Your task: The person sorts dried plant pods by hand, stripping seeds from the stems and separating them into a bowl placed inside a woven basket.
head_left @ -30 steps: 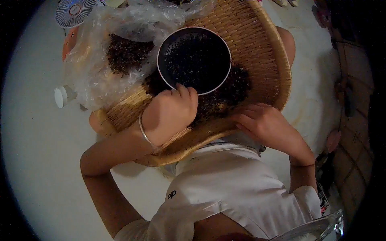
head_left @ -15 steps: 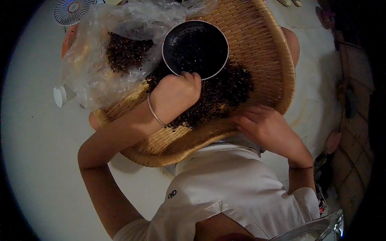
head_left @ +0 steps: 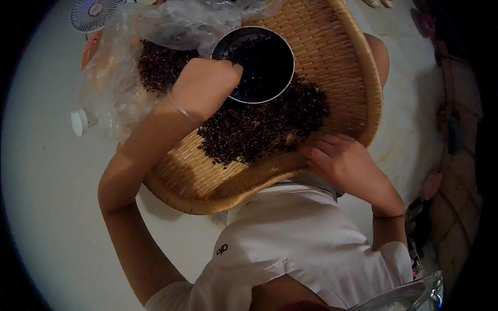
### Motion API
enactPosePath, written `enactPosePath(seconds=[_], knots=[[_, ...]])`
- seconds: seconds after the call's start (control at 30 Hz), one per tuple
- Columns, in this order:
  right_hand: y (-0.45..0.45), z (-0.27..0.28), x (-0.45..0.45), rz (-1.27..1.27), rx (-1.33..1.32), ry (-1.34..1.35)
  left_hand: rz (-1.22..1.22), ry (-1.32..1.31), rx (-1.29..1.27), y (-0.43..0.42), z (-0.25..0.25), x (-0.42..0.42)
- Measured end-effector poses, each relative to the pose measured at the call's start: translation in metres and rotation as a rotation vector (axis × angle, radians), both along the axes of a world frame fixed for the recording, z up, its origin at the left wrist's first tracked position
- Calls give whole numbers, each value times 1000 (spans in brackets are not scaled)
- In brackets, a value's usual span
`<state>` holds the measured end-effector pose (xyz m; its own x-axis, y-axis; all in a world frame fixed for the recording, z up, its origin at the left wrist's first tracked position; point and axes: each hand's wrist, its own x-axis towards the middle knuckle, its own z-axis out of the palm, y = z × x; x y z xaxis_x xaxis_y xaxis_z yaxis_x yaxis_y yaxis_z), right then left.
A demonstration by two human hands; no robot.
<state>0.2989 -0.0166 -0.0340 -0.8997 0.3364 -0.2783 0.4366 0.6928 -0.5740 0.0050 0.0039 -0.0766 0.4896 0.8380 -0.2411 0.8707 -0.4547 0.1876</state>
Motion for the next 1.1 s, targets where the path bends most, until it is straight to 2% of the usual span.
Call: enactPosePath(seconds=[0.03,0.33,0.67,0.77,0.83,0.87,0.93,0.97,1.03,1.1], knots=[[1,0,0,-10,-14,6,-32,92,-15,4,-3,2],[2,-1,2,22,5,-1,-97,184,7,22,-20,11],[1,-2,1,20,23,-5,-129,160,5,23,-23,9],[0,-2,2,19,47,5,-95,97,7,21,-17,-1],[1,-2,1,7,46,25,4,-141,10,21,-13,-9],[0,-2,2,3,48,24,0,-142,12,21,-9,-11],[-1,-3,3,-9,58,54,360,-563,-568,23,2,-14],[-1,-2,2,-11,61,54,358,-563,-566,24,11,-16],[-1,-1,1,-20,50,64,495,-643,-869,25,27,-17],[-1,-2,1,-4,56,46,544,-690,-919,21,35,-16]])
